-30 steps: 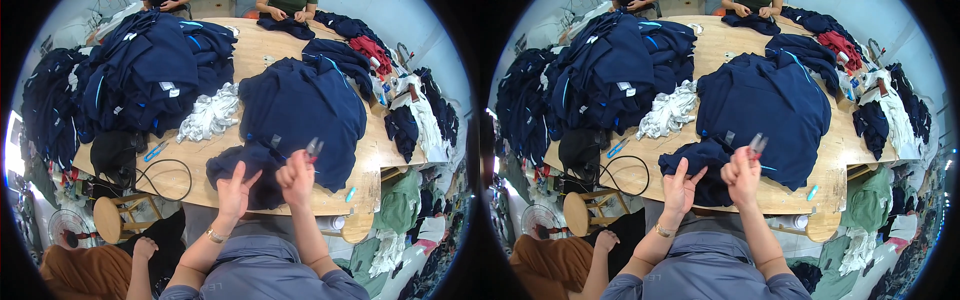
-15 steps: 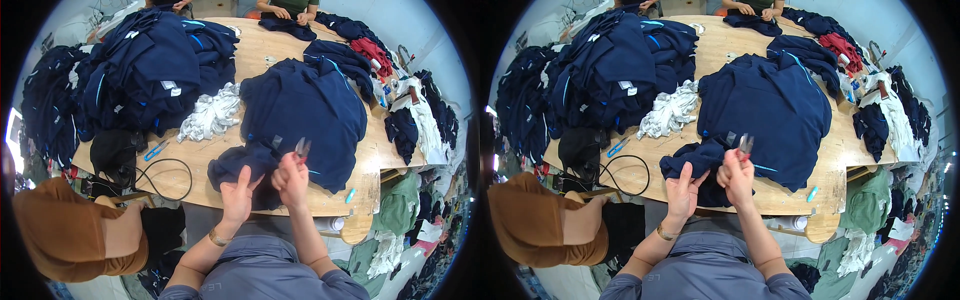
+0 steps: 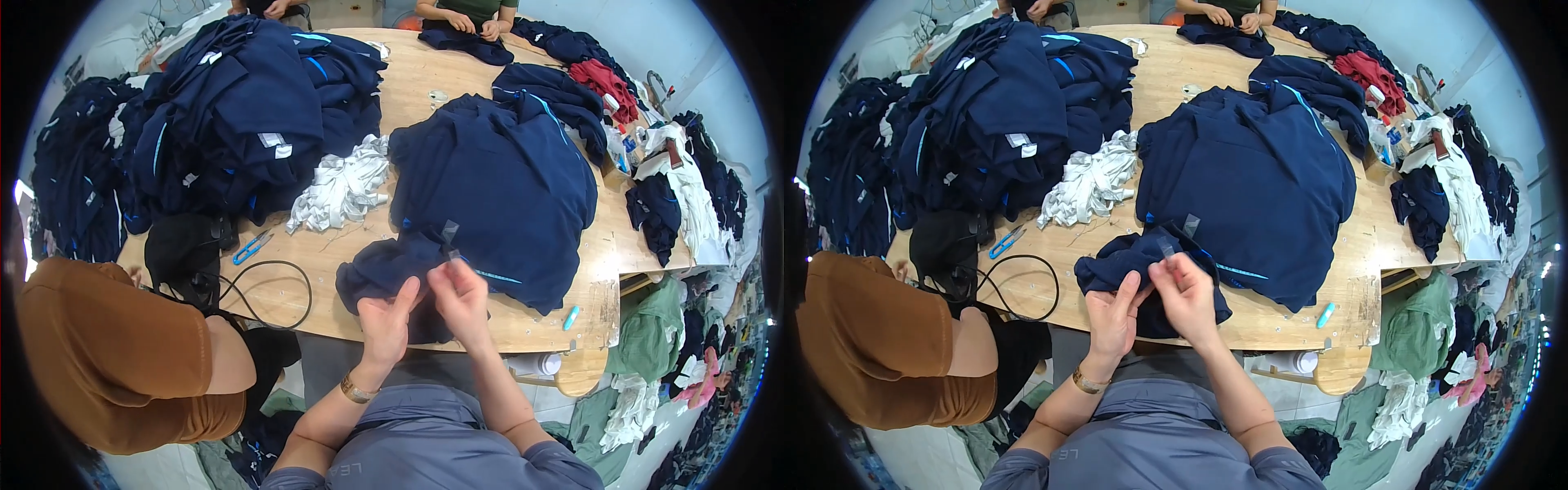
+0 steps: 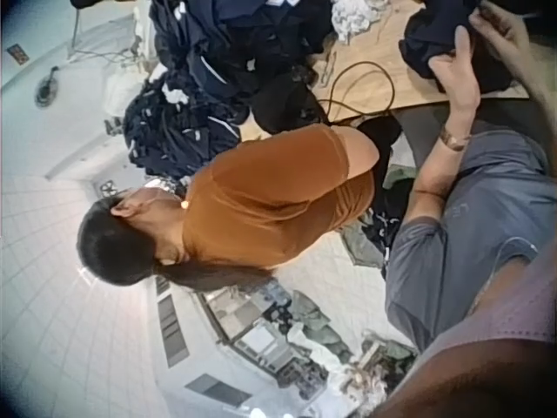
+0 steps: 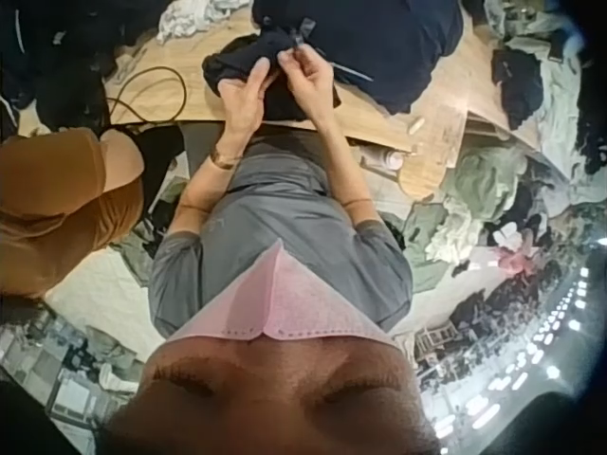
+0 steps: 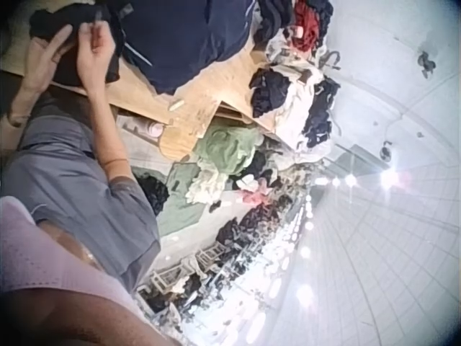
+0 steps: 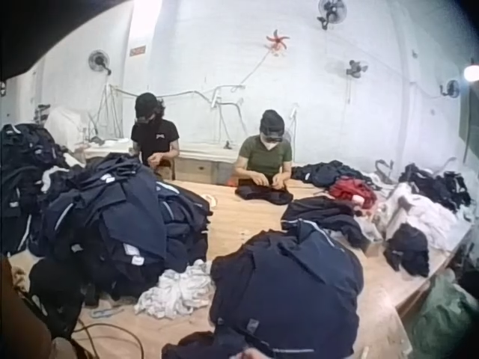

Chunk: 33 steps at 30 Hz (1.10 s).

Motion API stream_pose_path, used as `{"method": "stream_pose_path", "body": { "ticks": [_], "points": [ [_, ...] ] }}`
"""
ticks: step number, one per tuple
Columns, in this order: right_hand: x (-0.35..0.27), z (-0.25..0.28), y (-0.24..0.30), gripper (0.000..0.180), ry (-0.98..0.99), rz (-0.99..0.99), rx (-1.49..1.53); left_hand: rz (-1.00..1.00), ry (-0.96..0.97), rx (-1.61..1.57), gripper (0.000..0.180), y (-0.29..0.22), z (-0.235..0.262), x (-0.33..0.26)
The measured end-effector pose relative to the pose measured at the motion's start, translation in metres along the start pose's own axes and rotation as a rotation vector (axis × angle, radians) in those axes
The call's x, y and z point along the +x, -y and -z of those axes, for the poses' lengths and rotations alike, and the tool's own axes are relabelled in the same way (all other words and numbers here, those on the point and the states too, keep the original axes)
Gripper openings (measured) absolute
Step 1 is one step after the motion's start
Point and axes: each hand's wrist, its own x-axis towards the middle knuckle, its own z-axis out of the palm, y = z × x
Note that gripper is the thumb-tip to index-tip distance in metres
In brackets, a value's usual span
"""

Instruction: The worker trims excess threads from finished blue garments using thread snips.

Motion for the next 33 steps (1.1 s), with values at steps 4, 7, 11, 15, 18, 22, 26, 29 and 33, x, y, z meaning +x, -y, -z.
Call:
{"method": "stream_pose_path", "body": {
  "ticks": [4,7,11,15,18,22,26,29,33],
  "points": [
    [0.003,0.016,0.011,0.016,-0.112,-0.101,0.649,0.123,-0.010,-0.089,0.021,-0.008,0.001,0.006],
    [0.001,0.023,0.009,0.015,-0.148,0.026,0.549,0.278,-0.112,-0.228,0.017,-0.016,-0.006,0.009],
    [-0.012,0.018,0.005,0.019,-0.157,0.134,-0.162,0.400,-0.050,-0.310,0.021,-0.016,-0.003,0.008],
    [-0.007,0.017,0.006,0.034,0.100,0.502,-0.656,0.412,-0.043,-0.350,0.022,-0.012,0.005,0.009],
    [0.001,0.022,-0.002,0.028,0.088,0.727,-0.663,0.467,0.041,-0.421,0.018,-0.020,0.000,0.009],
    [-0.002,0.021,0.003,0.018,0.034,0.440,-0.655,0.474,0.019,-0.282,0.017,-0.017,-0.003,0.007],
    [-0.013,0.021,0.019,0.004,0.204,-0.075,0.180,0.267,0.050,-0.283,0.018,-0.004,0.006,0.012],
    [-0.018,0.040,0.022,0.012,0.451,-0.148,0.366,0.254,0.047,-0.311,0.021,-0.005,0.008,0.015],
    [-0.012,0.029,0.025,0.013,0.202,0.014,-0.040,0.269,0.096,-0.385,0.022,-0.009,0.006,0.013]
  ]
}}
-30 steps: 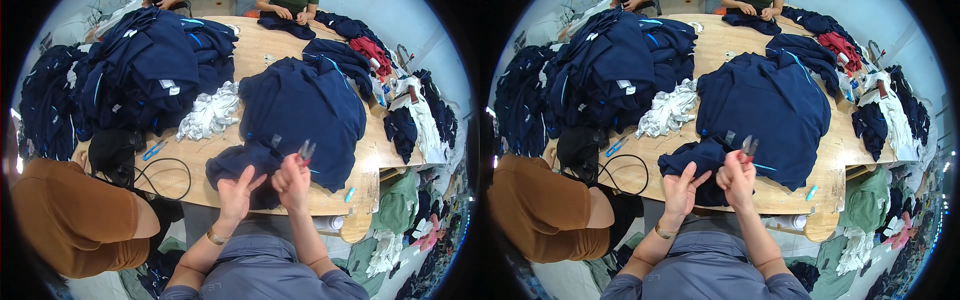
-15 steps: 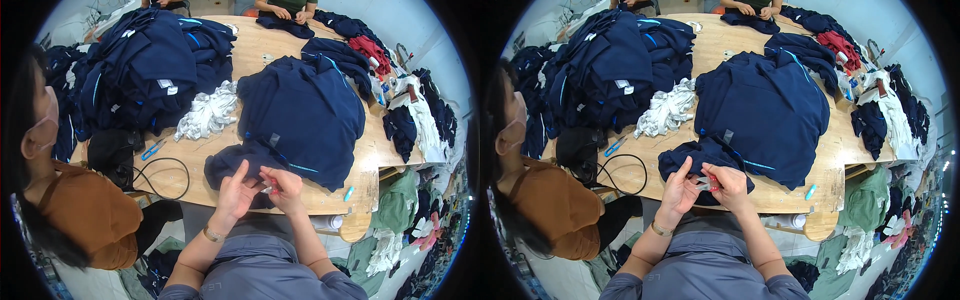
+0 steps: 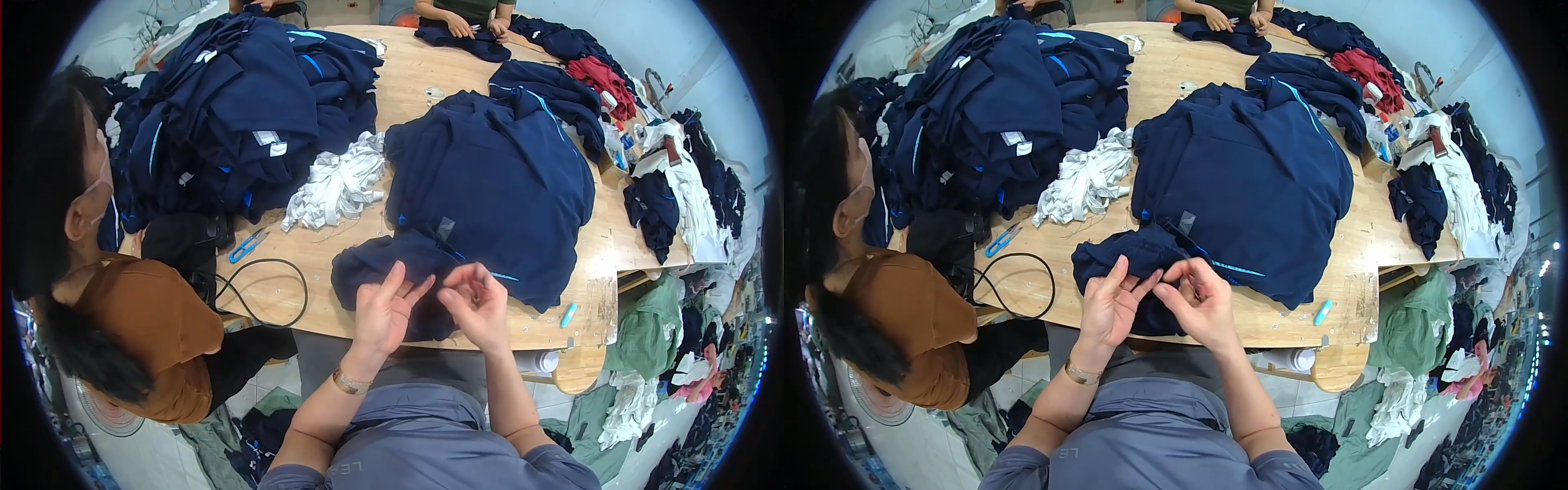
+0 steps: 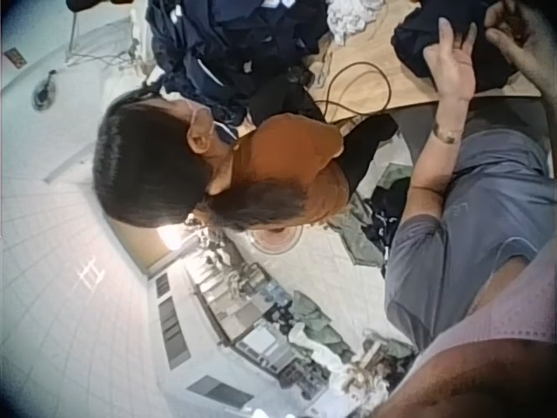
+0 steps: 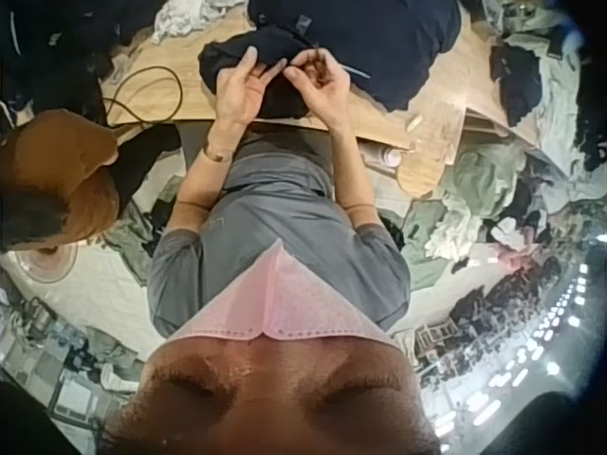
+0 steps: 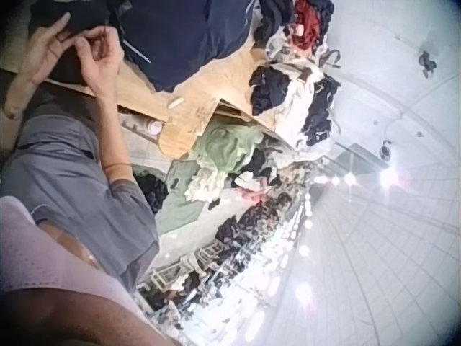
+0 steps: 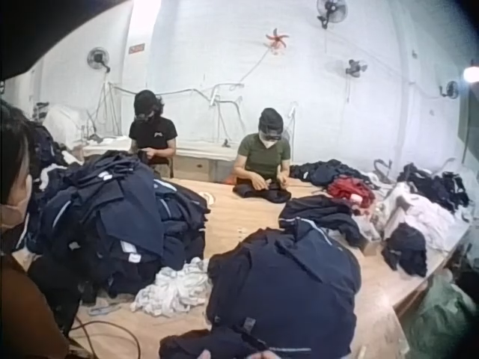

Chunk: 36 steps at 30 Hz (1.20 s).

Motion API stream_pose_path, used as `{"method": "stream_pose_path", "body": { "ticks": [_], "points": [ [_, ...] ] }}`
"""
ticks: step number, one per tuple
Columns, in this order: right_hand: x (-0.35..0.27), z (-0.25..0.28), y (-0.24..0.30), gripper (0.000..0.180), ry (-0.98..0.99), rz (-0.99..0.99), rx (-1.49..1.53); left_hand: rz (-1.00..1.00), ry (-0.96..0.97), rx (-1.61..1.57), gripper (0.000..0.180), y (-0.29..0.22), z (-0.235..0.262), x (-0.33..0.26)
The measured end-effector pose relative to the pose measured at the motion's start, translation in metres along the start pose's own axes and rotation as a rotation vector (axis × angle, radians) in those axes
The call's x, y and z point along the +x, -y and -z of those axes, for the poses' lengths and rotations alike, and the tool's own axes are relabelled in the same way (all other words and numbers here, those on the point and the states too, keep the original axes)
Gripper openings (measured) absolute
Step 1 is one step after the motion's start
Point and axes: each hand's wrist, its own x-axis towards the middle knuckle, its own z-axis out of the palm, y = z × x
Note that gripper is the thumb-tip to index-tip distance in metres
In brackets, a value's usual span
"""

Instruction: The worker trims excess threads from finished blue garments using thread snips.

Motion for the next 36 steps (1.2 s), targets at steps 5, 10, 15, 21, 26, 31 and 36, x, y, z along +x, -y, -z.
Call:
{"method": "stream_pose_path", "body": {
  "ticks": [5,10,15,21,26,31,36],
  "points": [
    [0.009,-0.016,-0.018,0.016,-0.193,0.185,-0.514,0.023,-0.074,0.055,0.022,0.003,-0.009,-0.003],
    [0.002,-0.017,-0.011,0.014,0.066,0.039,-0.348,0.000,-0.054,0.149,0.019,0.001,0.001,-0.003],
    [-0.011,-0.014,0.003,0.012,0.340,-0.048,-0.069,0.037,-0.152,0.073,0.021,-0.005,-0.016,-0.001],
    [-0.006,-0.005,-0.005,0.023,-0.112,0.183,-0.660,-0.018,-0.023,0.047,0.020,-0.004,-0.006,-0.003],
    [-0.007,-0.001,-0.016,0.028,-0.124,0.302,-0.899,-0.005,-0.051,0.065,0.022,-0.004,-0.009,-0.004],
    [-0.004,-0.004,-0.015,0.030,-0.150,0.355,-0.995,-0.017,-0.029,0.065,0.023,0.001,-0.007,-0.007],
    [-0.001,-0.004,-0.013,0.026,-0.121,0.367,-0.995,-0.057,-0.006,0.103,0.022,0.005,-0.009,-0.009]
  ]
}}
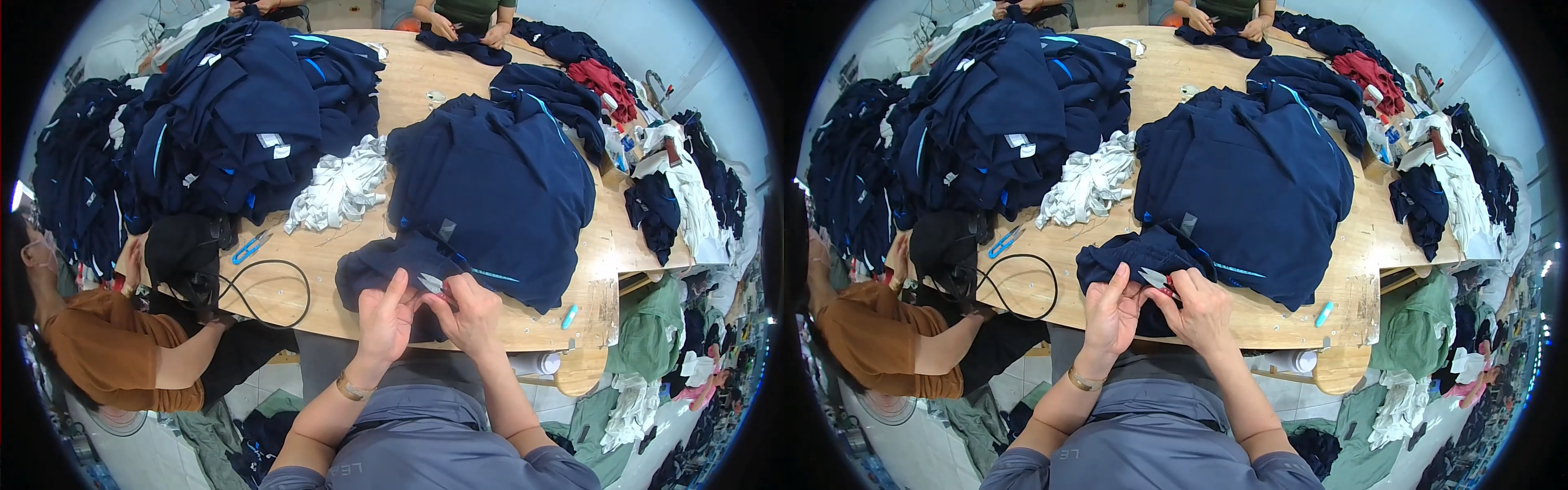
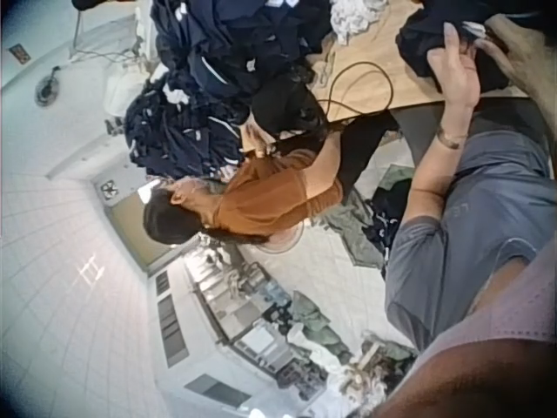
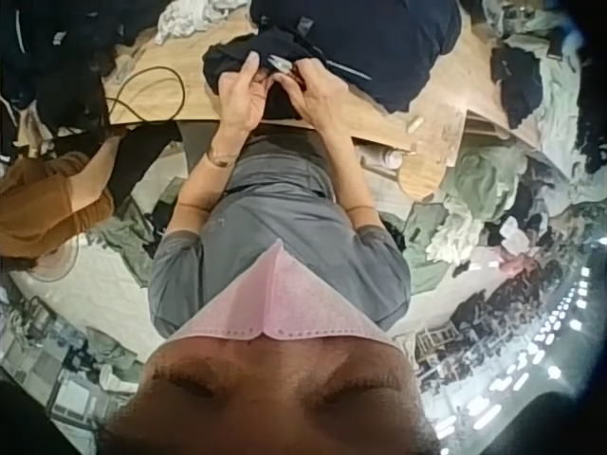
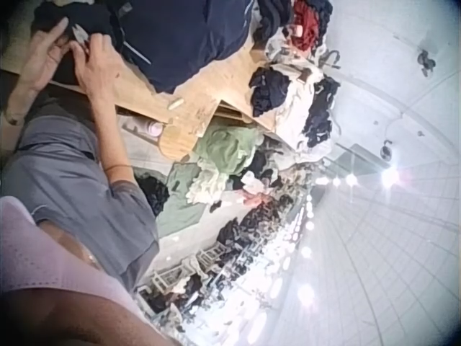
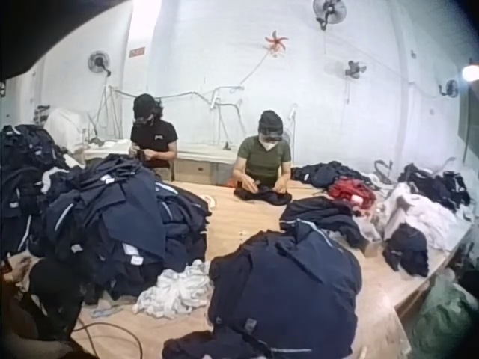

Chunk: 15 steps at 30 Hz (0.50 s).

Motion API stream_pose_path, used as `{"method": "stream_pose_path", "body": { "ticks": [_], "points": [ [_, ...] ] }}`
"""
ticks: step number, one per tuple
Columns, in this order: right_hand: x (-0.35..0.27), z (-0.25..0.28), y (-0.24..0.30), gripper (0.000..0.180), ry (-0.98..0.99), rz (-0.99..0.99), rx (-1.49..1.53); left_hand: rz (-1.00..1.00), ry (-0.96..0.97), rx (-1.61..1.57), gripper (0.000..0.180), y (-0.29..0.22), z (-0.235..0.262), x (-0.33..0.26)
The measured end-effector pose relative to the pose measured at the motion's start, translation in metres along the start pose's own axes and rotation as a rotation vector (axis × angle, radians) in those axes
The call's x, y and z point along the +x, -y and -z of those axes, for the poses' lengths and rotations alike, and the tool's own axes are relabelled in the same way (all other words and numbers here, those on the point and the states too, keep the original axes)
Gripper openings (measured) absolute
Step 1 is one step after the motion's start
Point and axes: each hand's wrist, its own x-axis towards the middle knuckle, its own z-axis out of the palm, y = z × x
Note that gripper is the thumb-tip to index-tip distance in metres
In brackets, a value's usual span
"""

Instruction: The worker trims excess threads from finished blue garments using thread snips.

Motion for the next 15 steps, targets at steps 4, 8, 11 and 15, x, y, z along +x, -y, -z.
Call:
{"method": "stream_pose_path", "body": {
  "ticks": [4,8,11,15],
  "points": [
    [0.002,0.002,0.000,0.026,0.004,0.020,-0.017,-0.035,-0.015,0.038,0.022,0.002,-0.001,-0.002],
    [0.000,0.000,-0.005,0.028,-0.049,0.034,-0.017,-0.034,-0.030,0.056,0.023,0.002,-0.002,0.000],
    [-0.003,-0.002,-0.010,0.031,-0.069,0.056,-0.038,-0.016,-0.028,0.033,0.025,-0.001,-0.003,0.001],
    [-0.003,-0.002,-0.009,0.030,-0.058,0.095,-0.071,-0.005,-0.013,0.020,0.025,-0.001,0.002,0.001]
  ]
}}
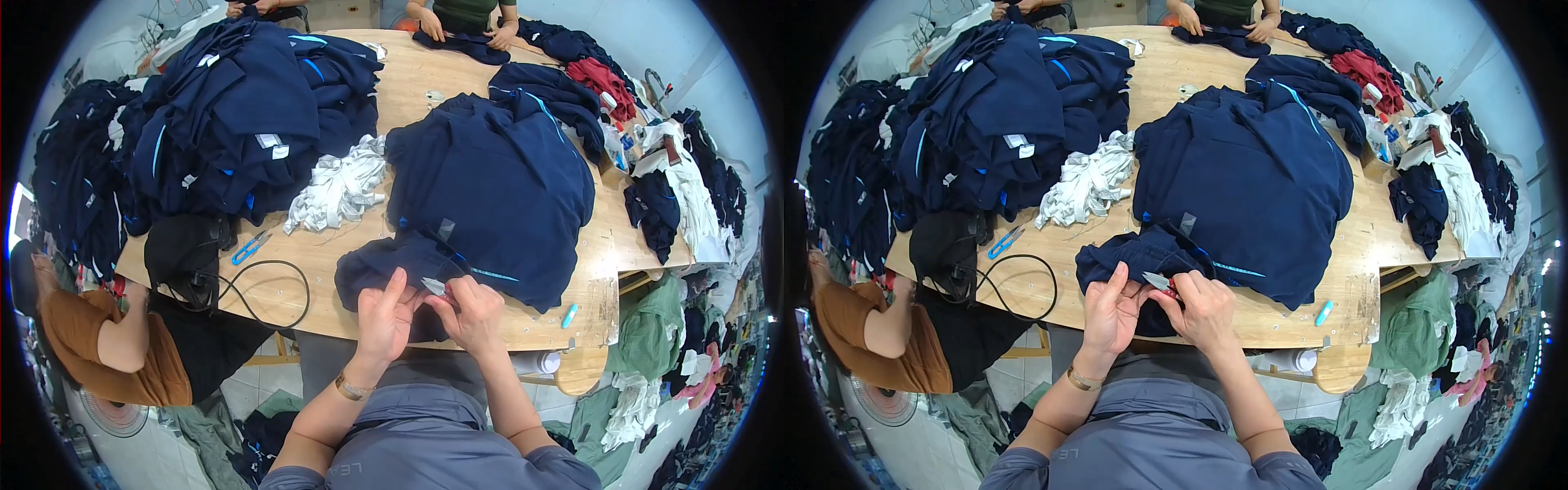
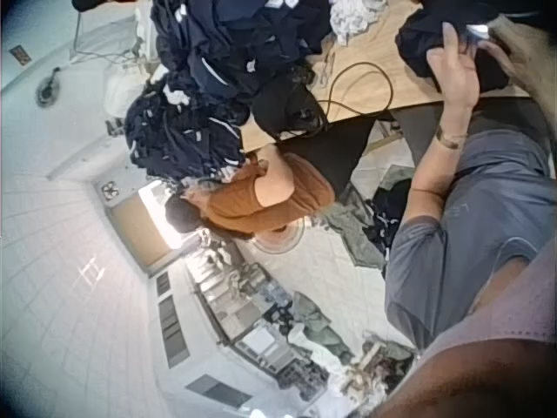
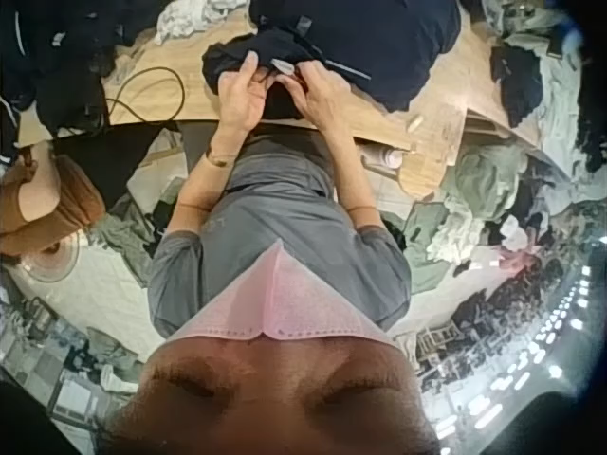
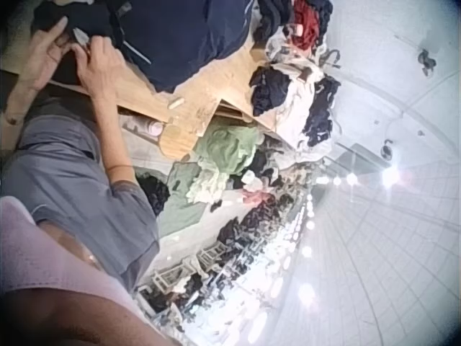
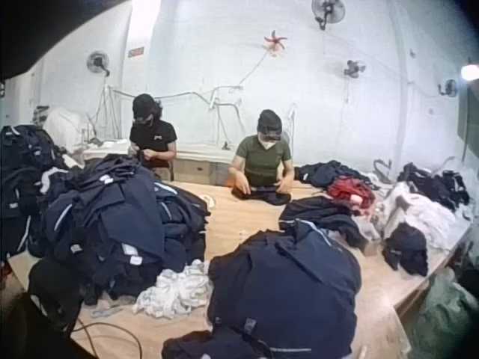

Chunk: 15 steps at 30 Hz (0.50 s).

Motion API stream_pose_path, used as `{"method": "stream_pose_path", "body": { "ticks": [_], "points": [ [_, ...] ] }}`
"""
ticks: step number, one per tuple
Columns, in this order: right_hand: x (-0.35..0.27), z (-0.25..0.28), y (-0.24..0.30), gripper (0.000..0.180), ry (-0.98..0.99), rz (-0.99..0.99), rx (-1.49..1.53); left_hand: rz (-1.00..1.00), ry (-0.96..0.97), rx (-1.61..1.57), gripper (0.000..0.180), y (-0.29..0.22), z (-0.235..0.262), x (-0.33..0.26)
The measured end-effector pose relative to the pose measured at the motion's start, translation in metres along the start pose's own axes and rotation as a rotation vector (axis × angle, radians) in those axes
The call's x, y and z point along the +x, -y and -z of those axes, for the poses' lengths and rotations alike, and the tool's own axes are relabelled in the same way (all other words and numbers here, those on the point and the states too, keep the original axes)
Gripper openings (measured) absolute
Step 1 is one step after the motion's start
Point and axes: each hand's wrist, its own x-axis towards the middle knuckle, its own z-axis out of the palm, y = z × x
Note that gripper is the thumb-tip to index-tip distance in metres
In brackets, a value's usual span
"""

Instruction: The worker trims excess threads from finished blue garments using thread snips.

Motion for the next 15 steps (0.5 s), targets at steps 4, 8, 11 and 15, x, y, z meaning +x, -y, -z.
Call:
{"method": "stream_pose_path", "body": {
  "ticks": [4,8,11,15],
  "points": [
    [0.0001,-0.0012,-0.0008,0.030,-0.013,0.017,-0.003,0.024,0.012,-0.020,0.026,0.0019,0.0028,0.0003],
    [0.0018,-0.0004,0.0001,0.031,-0.006,0.038,-0.004,0.025,0.014,-0.001,0.026,0.0008,0.0011,0.0002],
    [0.0028,-0.0005,0.0006,0.031,-0.006,0.046,-0.001,0.020,0.010,-0.004,0.025,0.0030,0.0026,0.0001],
    [0.0050,0.0014,0.0026,0.029,0.030,0.034,0.006,0.006,0.044,0.001,0.024,0.0026,0.0013,-0.0017]
  ]
}}
